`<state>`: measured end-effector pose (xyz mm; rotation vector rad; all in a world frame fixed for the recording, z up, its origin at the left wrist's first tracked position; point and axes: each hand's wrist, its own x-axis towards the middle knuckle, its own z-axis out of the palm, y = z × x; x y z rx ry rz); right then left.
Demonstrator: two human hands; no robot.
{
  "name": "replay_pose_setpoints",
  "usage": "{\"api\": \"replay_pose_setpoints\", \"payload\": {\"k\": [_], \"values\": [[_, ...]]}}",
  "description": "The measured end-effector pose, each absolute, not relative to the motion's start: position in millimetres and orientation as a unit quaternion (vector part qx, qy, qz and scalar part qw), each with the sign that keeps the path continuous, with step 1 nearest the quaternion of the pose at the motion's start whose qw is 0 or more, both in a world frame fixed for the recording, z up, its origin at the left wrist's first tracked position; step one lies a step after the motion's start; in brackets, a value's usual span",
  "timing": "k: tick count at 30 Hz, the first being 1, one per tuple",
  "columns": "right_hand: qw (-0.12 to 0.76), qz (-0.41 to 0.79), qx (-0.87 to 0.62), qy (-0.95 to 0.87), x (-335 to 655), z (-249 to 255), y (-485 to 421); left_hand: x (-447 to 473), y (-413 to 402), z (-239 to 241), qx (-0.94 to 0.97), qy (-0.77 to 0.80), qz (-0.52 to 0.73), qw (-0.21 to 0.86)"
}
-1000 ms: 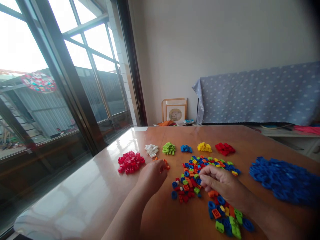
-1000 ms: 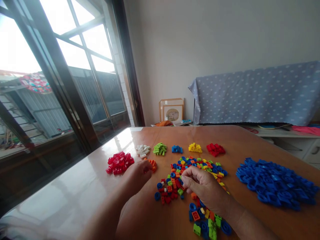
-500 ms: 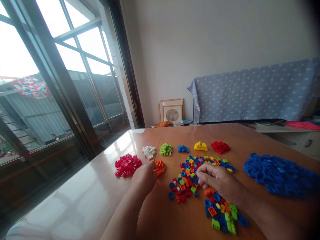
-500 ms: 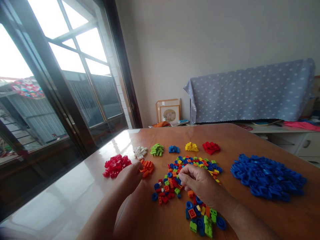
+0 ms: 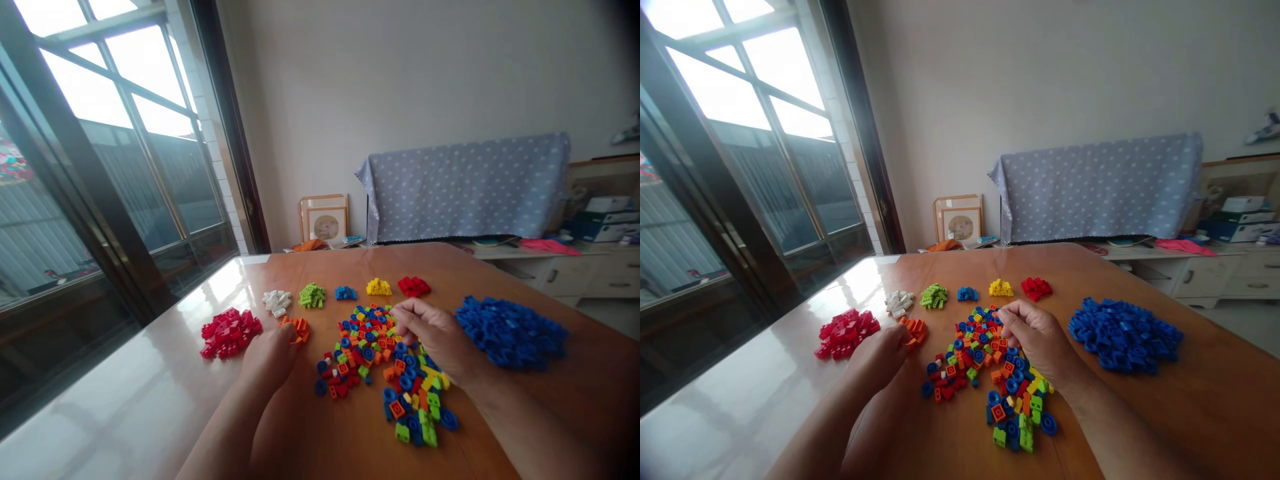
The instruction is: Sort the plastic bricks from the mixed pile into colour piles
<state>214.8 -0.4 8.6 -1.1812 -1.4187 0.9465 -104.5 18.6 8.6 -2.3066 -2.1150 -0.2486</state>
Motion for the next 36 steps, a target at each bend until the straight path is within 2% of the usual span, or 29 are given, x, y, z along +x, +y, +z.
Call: {"api": "replay_pose_setpoints", "payload": {"k": [7, 14, 24, 36], "values": [[0.459, 0.402, -0.522, -0.596, 222, 8, 3, -94, 16, 13, -0.753, -0.645, -0.130, 0.017], [0.426, 0.373, -0.538, -0.625, 220, 0, 8, -66, 5, 13, -0.837, -0.501, -0.210, -0.060], [0.411, 0.343, -0.559, -0.634, 227, -13, 17, -44, -11, 13, -0.891, -0.393, -0.204, -0.101], [0.386, 0.314, -0.579, -0.647, 229, -6, 16, -36, -14, 18, -0.892, -0.395, -0.177, -0.133]]}}
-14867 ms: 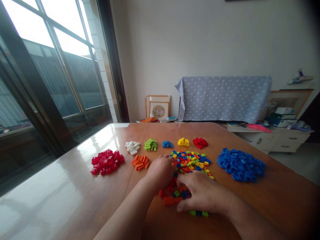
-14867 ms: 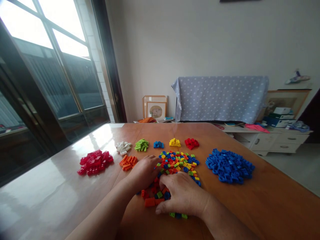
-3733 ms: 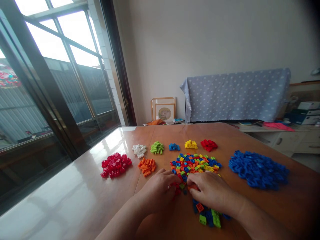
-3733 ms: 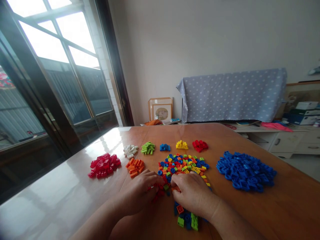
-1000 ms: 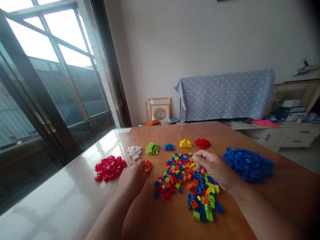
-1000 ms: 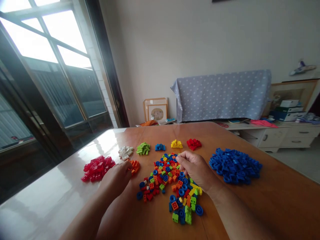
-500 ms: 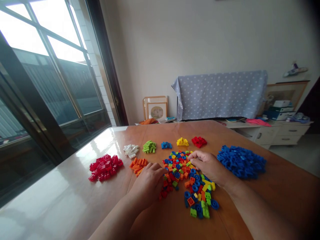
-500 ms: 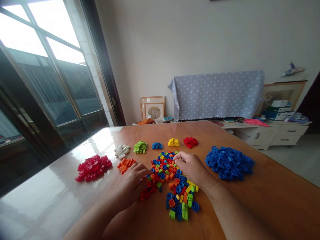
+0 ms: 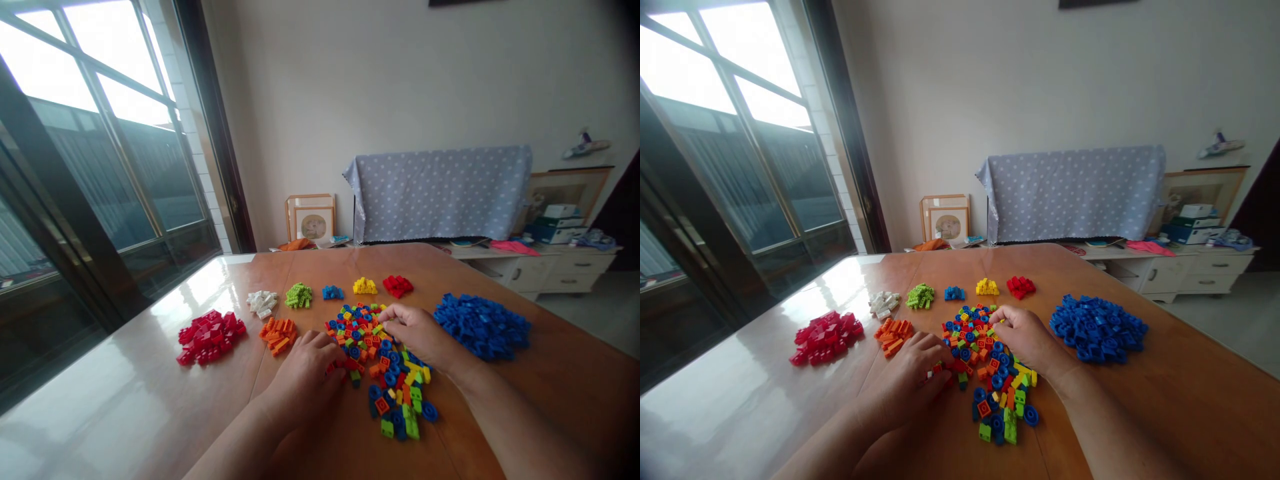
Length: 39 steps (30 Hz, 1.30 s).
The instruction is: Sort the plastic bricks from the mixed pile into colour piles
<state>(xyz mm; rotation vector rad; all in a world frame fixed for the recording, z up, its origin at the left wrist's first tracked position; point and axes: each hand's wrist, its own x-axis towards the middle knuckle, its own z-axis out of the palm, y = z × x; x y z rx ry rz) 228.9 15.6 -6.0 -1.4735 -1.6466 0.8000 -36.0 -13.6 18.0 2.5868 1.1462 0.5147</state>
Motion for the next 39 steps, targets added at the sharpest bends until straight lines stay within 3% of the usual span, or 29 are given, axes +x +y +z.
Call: {"api": "replay_pose_setpoints", "payload": {"k": [8, 15, 25, 33, 39], "values": [[0.313, 0.297, -0.529, -0.731, 200, -17, 4, -32, -10, 10, 0.884, 0.415, 0.185, 0.110], [0.231, 0.192, -0.508, -0.807, 181, -10, -9, -31, -10, 8, 0.894, 0.392, 0.188, 0.111], [0.211, 0.144, -0.510, -0.822, 178, -15, -6, -29, -10, 6, 0.890, 0.372, 0.229, 0.128], [0.286, 0.169, -0.511, -0.792, 183, -16, -2, -31, -1, 12, 0.813, 0.386, 0.413, 0.137], [0.456, 0.229, -0.526, -0.680, 206, -15, 19, -22, -6, 60, 0.549, 0.455, 0.583, 0.389]]}}
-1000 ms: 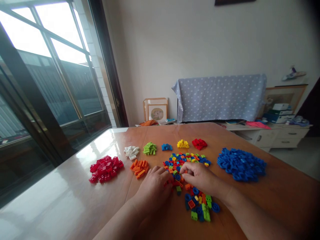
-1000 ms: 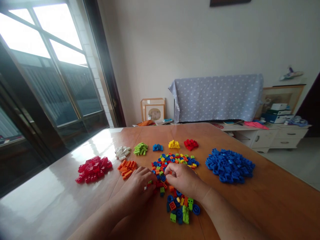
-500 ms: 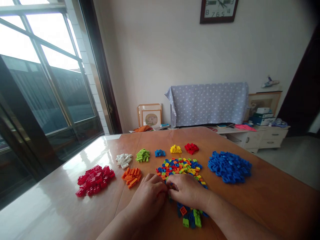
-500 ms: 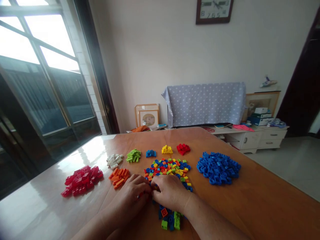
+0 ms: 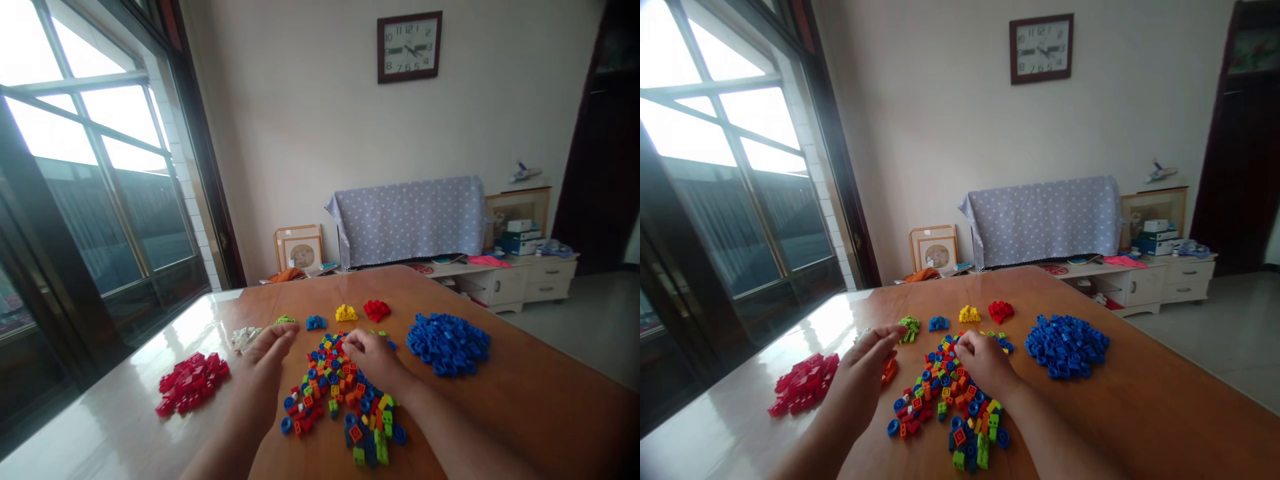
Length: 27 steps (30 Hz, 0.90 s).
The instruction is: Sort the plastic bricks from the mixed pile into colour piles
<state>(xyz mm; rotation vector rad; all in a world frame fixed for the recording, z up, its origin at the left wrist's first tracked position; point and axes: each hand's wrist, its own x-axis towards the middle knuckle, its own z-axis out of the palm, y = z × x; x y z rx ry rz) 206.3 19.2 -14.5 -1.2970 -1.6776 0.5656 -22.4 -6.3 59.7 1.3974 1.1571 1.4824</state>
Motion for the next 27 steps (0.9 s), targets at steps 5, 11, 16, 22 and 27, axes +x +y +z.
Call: {"api": "replay_pose_setpoints", "payload": {"k": [5, 11, 16, 22, 27], "values": [[0.540, 0.260, -0.541, -0.590, 232, -22, 40, -13, 24, 60, 0.339, 0.384, 0.725, 0.460], [0.562, 0.188, -0.606, -0.531, 265, -34, 62, -13, 54, 5, 0.374, 0.485, 0.707, 0.353], [0.513, 0.095, -0.666, -0.533, 279, -43, 67, -17, 64, -8, 0.441, 0.484, 0.688, 0.312], [0.397, 0.013, -0.760, -0.515, 300, -29, 75, -11, 65, -11, 0.482, 0.489, 0.671, 0.278], [0.282, 0.013, -0.800, -0.529, 319, -10, 102, -13, 68, -15, 0.465, 0.494, 0.672, 0.297]]}}
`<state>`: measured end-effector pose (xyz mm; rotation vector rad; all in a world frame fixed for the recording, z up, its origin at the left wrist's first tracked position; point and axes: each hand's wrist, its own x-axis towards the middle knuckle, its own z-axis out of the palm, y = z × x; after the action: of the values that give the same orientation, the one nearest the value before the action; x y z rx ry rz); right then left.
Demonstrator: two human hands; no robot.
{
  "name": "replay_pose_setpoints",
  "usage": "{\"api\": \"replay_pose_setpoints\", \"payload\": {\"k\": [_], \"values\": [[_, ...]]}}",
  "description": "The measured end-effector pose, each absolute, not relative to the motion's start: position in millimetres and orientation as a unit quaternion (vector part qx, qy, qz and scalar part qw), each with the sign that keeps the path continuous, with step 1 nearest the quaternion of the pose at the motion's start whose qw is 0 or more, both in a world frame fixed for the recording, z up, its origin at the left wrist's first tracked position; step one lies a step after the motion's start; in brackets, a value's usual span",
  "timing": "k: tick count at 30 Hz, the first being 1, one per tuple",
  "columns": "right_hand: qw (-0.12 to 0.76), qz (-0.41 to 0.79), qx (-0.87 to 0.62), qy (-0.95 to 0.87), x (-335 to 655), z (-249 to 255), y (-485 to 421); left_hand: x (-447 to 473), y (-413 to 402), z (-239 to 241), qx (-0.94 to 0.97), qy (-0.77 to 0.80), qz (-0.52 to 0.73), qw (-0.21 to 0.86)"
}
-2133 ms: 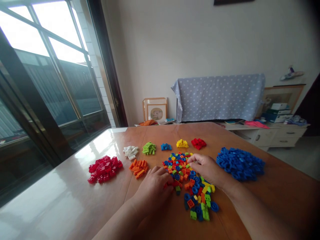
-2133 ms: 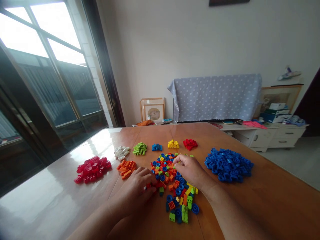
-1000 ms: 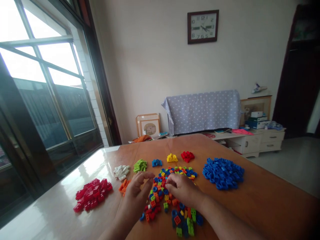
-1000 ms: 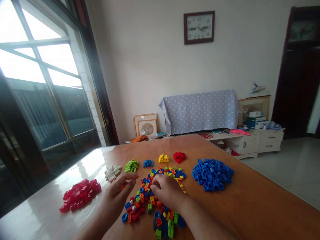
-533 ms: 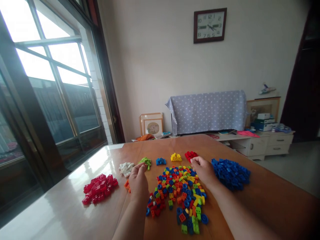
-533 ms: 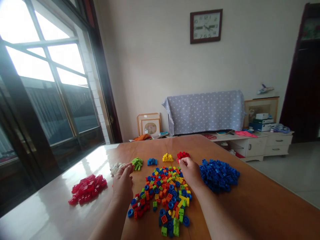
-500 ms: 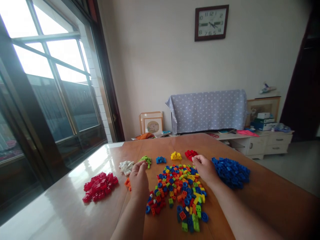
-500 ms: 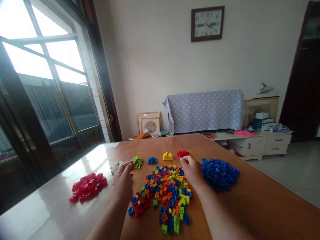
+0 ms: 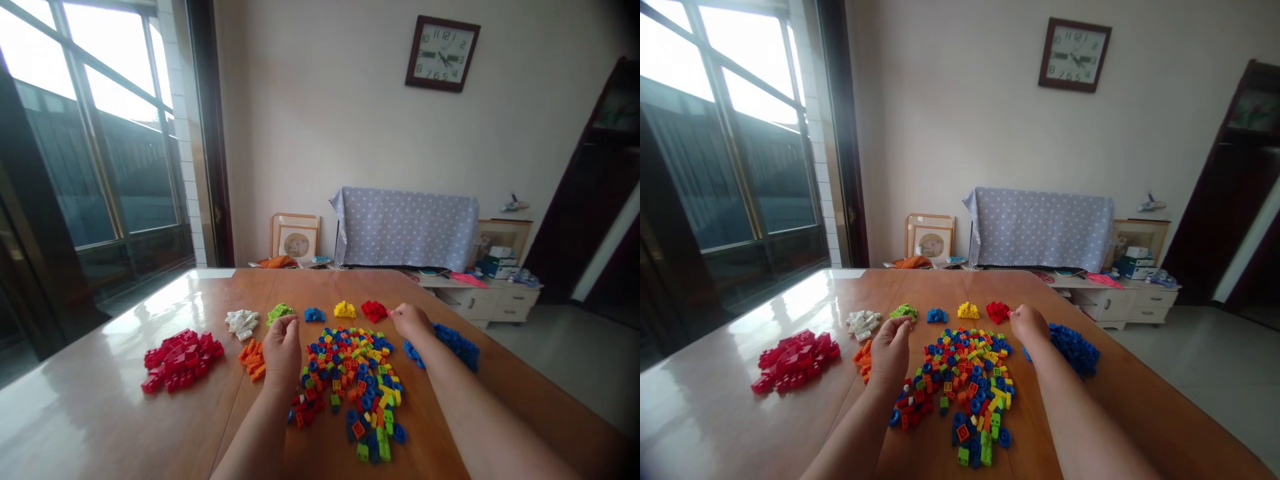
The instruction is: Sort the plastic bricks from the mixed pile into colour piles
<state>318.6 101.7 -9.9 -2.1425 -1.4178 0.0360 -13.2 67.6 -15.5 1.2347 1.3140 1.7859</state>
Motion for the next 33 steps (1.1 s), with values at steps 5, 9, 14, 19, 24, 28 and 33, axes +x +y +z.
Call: {"api": "replay_pose_setpoints", "payload": {"k": [5, 9, 14, 19, 24, 28, 33], "values": [[0.197, 0.036, -0.811, -0.550, 327, -14, 129, -18, 72, -17, 0.453, 0.496, 0.677, 0.301], [0.195, 0.028, -0.809, -0.554, 337, -14, 140, -16, 70, -15, 0.456, 0.498, 0.673, 0.300], [0.201, 0.044, -0.804, -0.558, 345, -13, 150, -13, 65, -9, 0.467, 0.513, 0.662, 0.286], [0.199, 0.100, -0.788, -0.574, 342, -22, 156, -8, 66, -8, 0.484, 0.522, 0.647, 0.272], [0.228, 0.092, -0.756, -0.606, 333, -16, 156, -5, 68, -13, 0.518, 0.526, 0.631, 0.238], [0.237, 0.117, -0.666, -0.698, 292, -1, 144, -2, 68, -17, 0.536, 0.531, 0.620, 0.213], [0.166, 0.122, -0.479, -0.853, 220, 9, 99, 3, 64, -21, 0.551, 0.533, 0.596, 0.237]]}}
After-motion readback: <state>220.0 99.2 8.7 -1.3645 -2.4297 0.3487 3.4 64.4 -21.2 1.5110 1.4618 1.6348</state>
